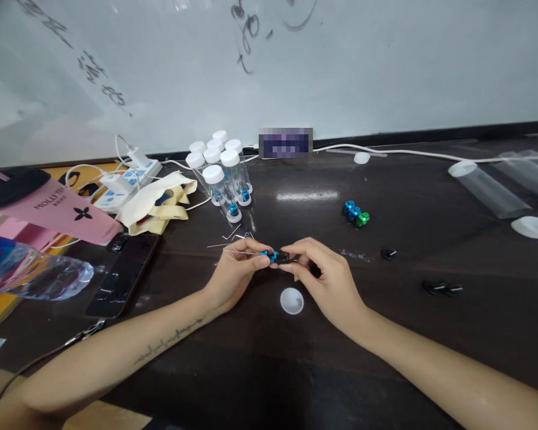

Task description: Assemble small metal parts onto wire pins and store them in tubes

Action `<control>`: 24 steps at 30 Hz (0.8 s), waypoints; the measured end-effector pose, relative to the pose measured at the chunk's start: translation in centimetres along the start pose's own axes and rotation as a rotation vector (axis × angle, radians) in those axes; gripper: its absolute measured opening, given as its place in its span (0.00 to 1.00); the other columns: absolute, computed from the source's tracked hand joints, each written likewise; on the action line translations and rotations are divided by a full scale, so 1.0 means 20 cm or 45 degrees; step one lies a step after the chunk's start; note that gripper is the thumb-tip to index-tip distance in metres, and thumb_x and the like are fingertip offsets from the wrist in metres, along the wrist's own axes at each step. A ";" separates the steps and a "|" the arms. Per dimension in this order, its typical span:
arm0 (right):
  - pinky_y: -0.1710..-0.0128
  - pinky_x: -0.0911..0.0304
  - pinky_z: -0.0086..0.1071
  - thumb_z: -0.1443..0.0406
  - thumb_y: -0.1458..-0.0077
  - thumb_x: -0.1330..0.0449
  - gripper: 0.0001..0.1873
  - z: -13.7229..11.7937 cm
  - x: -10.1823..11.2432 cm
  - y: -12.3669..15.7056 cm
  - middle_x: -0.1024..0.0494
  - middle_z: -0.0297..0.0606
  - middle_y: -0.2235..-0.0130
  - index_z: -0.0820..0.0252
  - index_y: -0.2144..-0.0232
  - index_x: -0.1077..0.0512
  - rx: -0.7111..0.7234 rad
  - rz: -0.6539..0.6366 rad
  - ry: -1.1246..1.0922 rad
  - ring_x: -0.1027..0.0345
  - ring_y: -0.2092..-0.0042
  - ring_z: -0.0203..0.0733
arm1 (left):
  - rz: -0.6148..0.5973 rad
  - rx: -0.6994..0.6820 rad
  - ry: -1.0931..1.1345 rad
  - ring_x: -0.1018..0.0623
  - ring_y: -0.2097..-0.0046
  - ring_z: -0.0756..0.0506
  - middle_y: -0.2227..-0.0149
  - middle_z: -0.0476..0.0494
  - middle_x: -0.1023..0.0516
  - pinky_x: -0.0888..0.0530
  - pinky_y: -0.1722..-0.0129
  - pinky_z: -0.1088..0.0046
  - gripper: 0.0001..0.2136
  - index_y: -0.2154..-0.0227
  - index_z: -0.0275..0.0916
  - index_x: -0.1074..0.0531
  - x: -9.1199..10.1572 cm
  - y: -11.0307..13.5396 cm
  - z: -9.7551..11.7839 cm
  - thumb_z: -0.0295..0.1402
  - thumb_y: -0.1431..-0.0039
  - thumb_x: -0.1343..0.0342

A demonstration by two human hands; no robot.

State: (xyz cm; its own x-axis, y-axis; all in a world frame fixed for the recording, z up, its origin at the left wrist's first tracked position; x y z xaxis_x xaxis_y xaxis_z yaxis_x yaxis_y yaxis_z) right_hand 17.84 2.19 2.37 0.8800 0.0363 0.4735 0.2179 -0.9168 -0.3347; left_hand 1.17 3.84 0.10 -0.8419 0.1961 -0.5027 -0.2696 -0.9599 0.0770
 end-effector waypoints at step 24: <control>0.72 0.37 0.30 0.64 0.38 0.43 0.05 -0.01 -0.01 0.00 0.25 0.33 0.70 0.55 0.60 0.28 -0.065 -0.092 -0.073 0.30 0.73 0.36 | 0.005 0.009 -0.012 0.19 0.68 0.49 0.71 0.48 0.18 0.25 0.59 0.70 0.09 0.71 0.36 0.21 0.00 0.00 0.00 0.28 0.57 0.30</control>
State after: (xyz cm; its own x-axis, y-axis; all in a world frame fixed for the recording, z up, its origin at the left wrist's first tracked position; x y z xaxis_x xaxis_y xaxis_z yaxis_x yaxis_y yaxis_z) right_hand 17.58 2.19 2.45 0.8859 0.1244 0.4468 0.2612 -0.9299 -0.2589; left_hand 1.13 3.86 0.00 -0.8474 0.1941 -0.4943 -0.2695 -0.9592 0.0853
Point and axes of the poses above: each hand's wrist, its own y-axis away from the middle knuckle, its own x-axis out of the back of the hand, z = x × y, the point moved 4 cm from there along -y, towards the middle knuckle
